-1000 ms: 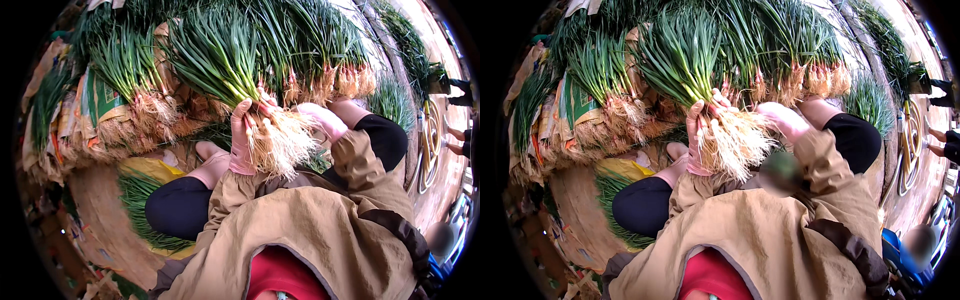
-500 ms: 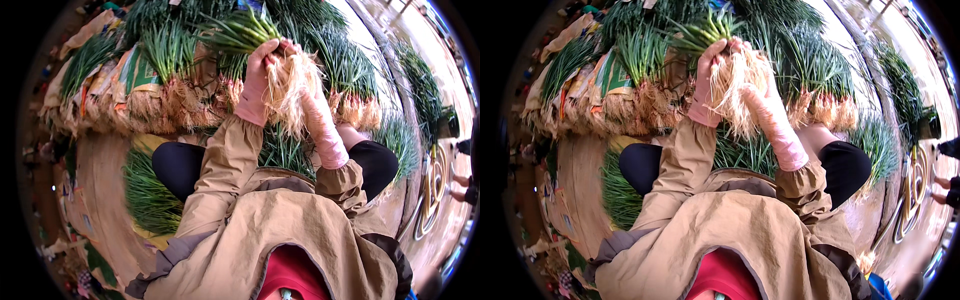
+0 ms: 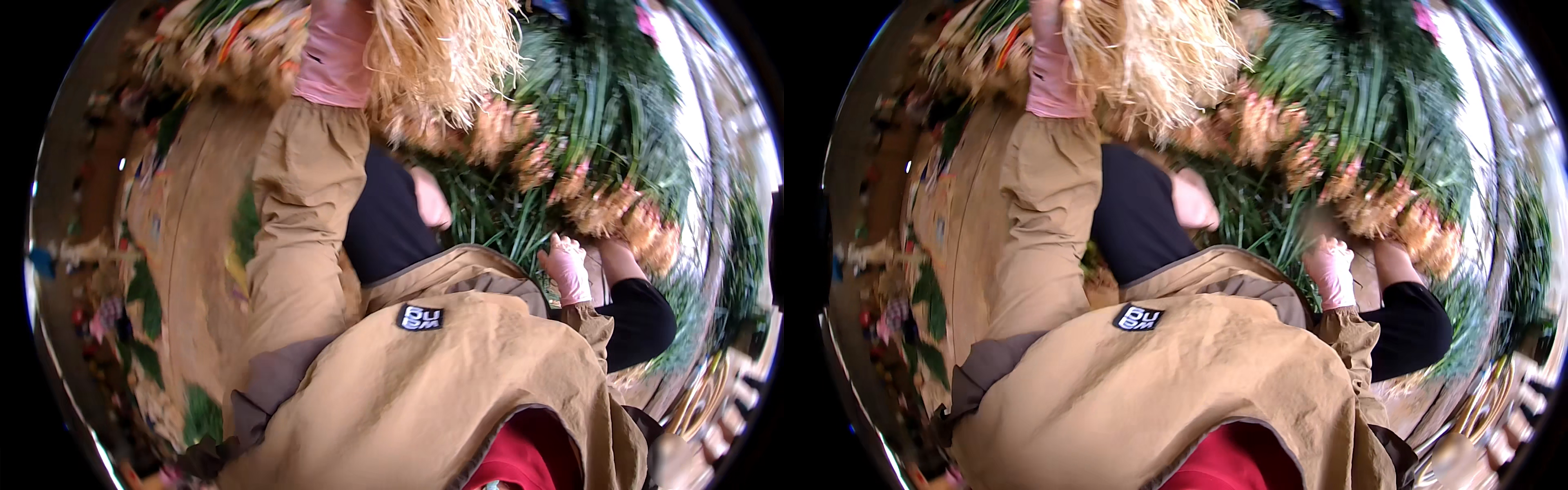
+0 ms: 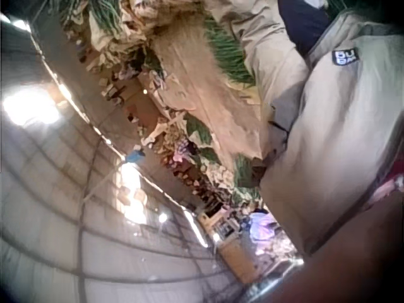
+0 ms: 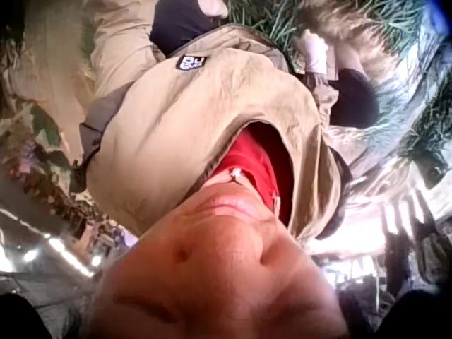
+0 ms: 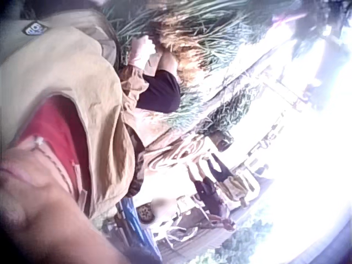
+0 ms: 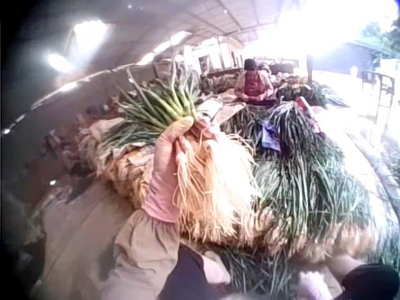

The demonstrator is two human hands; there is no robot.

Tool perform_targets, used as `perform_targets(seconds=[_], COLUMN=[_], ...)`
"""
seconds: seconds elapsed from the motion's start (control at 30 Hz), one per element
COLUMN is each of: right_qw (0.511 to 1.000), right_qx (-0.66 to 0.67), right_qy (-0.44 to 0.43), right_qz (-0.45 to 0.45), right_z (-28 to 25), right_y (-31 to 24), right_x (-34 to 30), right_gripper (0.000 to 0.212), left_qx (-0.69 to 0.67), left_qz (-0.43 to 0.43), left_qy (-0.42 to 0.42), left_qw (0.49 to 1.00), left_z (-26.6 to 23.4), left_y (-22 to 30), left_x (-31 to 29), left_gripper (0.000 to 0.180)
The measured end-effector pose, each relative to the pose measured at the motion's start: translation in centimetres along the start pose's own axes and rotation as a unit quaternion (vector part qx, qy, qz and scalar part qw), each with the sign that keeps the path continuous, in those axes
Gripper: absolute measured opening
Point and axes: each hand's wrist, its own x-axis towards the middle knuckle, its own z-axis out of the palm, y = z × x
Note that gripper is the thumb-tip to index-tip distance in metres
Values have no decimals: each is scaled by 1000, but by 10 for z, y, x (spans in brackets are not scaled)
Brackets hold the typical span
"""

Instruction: The person, wearing gloves, cleans bundles of green onions by pulling off outer layers and roots by hand, then places the cleaned onions onto a separate pile.

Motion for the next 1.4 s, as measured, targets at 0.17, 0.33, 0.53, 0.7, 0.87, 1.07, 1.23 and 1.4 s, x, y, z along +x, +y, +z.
perform_targets(seconds=[0.17, 0.33, 0.53, 0.7, 0.87, 1.07, 1.23, 1.4], right_qw=[887, 947, 939, 940, 942, 985, 955, 948], right_qx=[393, 222, 208, 205, 210, 111, 227, 254], right_qy=[-100, -110, -215, -225, -213, -84, -12, -178], right_qz=[-222, -205, -169, -152, -153, -101, 192, 69], right_z=[42, 73, 101, 125, 79, 79, 118, 145], right_y=[-26, -2, 20, 59, 51, 139, 143, -21], right_x=[35, 49, 62, 68, 43, 70, 127, 102], right_gripper=[34, 35, 31, 31, 32, 32, 56, 60], left_qx=[75, 223, 239, 75, -30, 119, 141, 134], left_qz=[25, 23, -33, -114, -91, -198, -198, -223], left_qy=[33, 259, 523, 635, 704, 781, 857, 861], left_qw=[996, 940, 817, 761, 704, 580, 455, 438], left_z=[-11, -49, -100, -151, -229, -223, -197, -182], left_y=[85, 124, 69, -23, -121, -121, -84, -60], left_x=[-98, -255, -401, -491, -604, -583, -560, -572], left_gripper=[22, 40, 36, 28, 22, 29, 32, 43])
